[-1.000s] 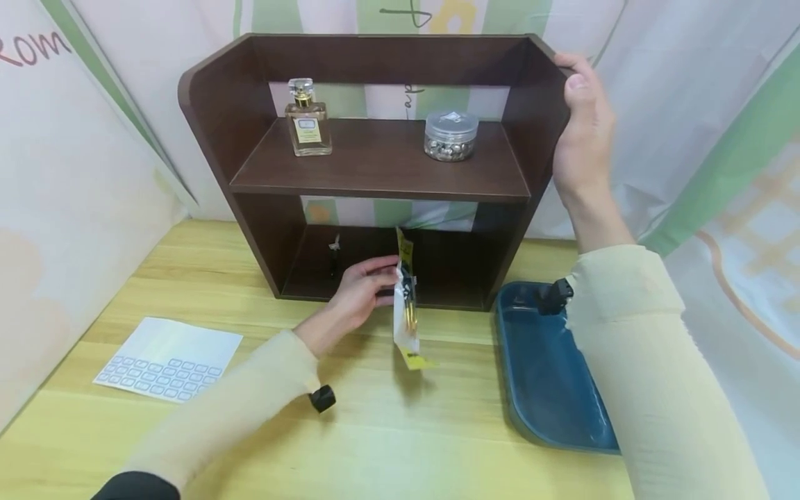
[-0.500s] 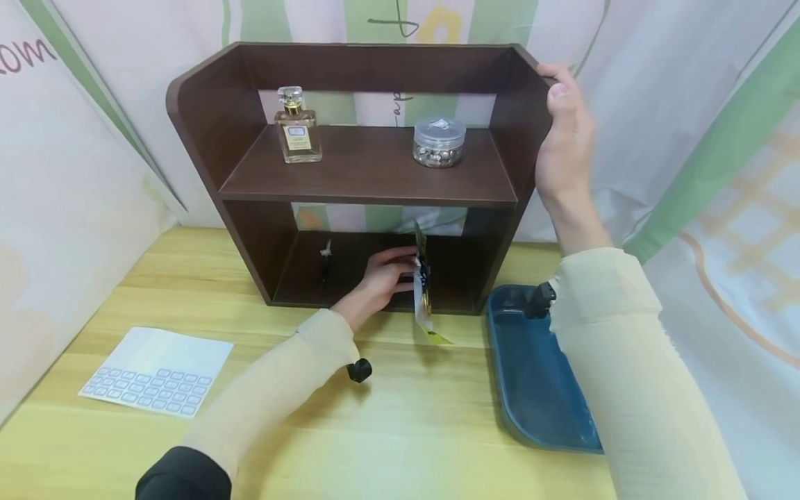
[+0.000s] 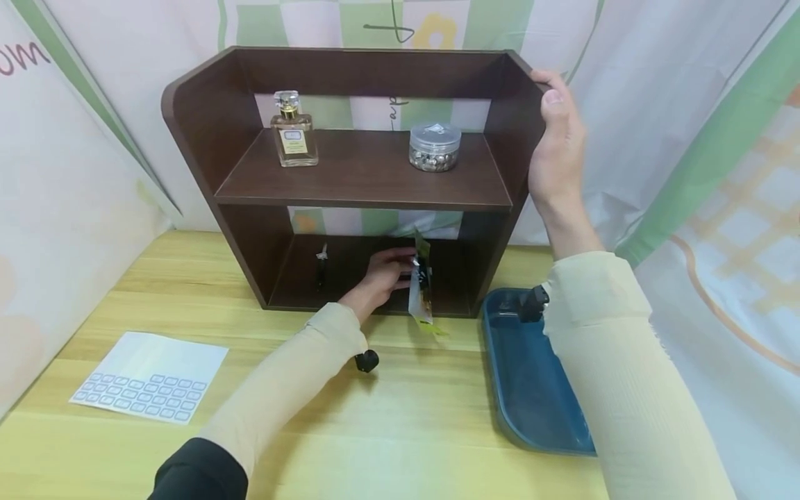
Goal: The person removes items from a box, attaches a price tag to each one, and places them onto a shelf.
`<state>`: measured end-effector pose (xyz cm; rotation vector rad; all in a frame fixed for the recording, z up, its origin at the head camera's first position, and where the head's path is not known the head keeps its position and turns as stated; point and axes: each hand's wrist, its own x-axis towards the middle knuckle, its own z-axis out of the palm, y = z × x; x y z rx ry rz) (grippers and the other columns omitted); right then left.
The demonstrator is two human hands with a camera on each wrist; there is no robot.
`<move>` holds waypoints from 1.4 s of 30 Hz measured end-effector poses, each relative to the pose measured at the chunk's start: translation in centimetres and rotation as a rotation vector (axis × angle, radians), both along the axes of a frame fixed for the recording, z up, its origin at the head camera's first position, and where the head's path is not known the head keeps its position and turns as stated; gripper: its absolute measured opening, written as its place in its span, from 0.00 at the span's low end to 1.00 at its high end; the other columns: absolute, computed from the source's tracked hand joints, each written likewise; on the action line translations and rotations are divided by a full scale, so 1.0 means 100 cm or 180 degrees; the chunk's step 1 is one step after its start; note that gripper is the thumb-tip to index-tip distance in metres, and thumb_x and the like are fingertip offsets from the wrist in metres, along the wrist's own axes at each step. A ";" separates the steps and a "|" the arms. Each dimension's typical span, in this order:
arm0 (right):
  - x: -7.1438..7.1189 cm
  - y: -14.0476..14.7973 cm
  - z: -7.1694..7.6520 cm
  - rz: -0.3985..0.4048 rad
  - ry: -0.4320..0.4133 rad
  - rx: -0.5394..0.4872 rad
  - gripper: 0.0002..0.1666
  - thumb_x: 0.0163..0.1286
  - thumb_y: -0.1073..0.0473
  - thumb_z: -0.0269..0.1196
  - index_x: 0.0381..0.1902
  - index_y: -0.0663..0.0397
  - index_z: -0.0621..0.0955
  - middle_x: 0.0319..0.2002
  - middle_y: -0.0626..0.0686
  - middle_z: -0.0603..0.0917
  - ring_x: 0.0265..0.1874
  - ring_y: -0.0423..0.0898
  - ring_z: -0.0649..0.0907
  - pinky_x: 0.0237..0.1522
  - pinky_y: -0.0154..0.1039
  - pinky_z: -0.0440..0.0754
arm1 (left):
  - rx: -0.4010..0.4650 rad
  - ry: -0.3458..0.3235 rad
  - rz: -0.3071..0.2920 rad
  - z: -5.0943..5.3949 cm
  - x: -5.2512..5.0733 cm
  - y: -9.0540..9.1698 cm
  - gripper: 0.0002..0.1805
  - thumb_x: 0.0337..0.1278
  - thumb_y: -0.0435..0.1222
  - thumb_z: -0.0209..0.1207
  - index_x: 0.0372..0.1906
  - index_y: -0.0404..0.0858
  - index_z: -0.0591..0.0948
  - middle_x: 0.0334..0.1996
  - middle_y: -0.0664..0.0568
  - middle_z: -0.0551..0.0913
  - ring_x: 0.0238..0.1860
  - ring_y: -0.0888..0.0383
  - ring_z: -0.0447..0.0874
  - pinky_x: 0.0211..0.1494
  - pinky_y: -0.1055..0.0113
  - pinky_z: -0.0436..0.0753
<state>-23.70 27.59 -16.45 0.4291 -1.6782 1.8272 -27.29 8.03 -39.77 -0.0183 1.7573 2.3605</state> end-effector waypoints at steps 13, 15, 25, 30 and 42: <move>-0.004 -0.001 0.001 -0.0038 0.0022 0.0168 0.24 0.78 0.52 0.42 0.59 0.47 0.80 0.51 0.56 0.79 0.44 0.47 0.77 0.41 0.35 0.72 | -0.0347 -0.0043 0.0230 -0.001 -0.004 -0.020 0.24 0.59 0.14 0.47 0.56 0.30 0.82 0.34 0.47 0.81 0.27 0.58 0.78 0.27 0.64 0.84; -0.004 -0.001 0.001 -0.0033 0.0023 0.0171 0.24 0.78 0.52 0.42 0.59 0.47 0.80 0.51 0.56 0.79 0.44 0.47 0.77 0.41 0.35 0.72 | -0.0401 -0.0030 0.0261 -0.001 -0.003 -0.021 0.24 0.59 0.14 0.47 0.56 0.29 0.82 0.35 0.45 0.82 0.26 0.58 0.78 0.25 0.65 0.83; -0.017 0.001 0.002 0.0180 0.0098 0.0029 0.23 0.78 0.54 0.42 0.58 0.52 0.80 0.50 0.58 0.79 0.43 0.48 0.79 0.41 0.35 0.74 | -0.0619 0.0012 0.0153 0.005 0.000 -0.034 0.26 0.58 0.15 0.48 0.61 0.28 0.77 0.46 0.35 0.83 0.35 0.51 0.82 0.36 0.55 0.88; -0.023 0.001 0.001 0.0229 0.0101 0.0029 0.24 0.77 0.54 0.42 0.58 0.52 0.80 0.49 0.58 0.79 0.41 0.48 0.78 0.40 0.35 0.74 | -0.0808 0.0078 -0.0071 0.009 0.005 -0.055 0.25 0.64 0.20 0.53 0.66 0.31 0.74 0.56 0.36 0.79 0.53 0.43 0.81 0.45 0.53 0.88; -0.020 0.019 0.005 0.0373 0.0026 0.0003 0.22 0.79 0.54 0.45 0.59 0.54 0.79 0.49 0.59 0.80 0.38 0.47 0.80 0.38 0.33 0.76 | -0.1657 0.1130 -0.0577 0.041 0.063 -0.144 0.14 0.69 0.28 0.59 0.56 0.35 0.82 0.55 0.36 0.80 0.49 0.45 0.81 0.41 0.53 0.88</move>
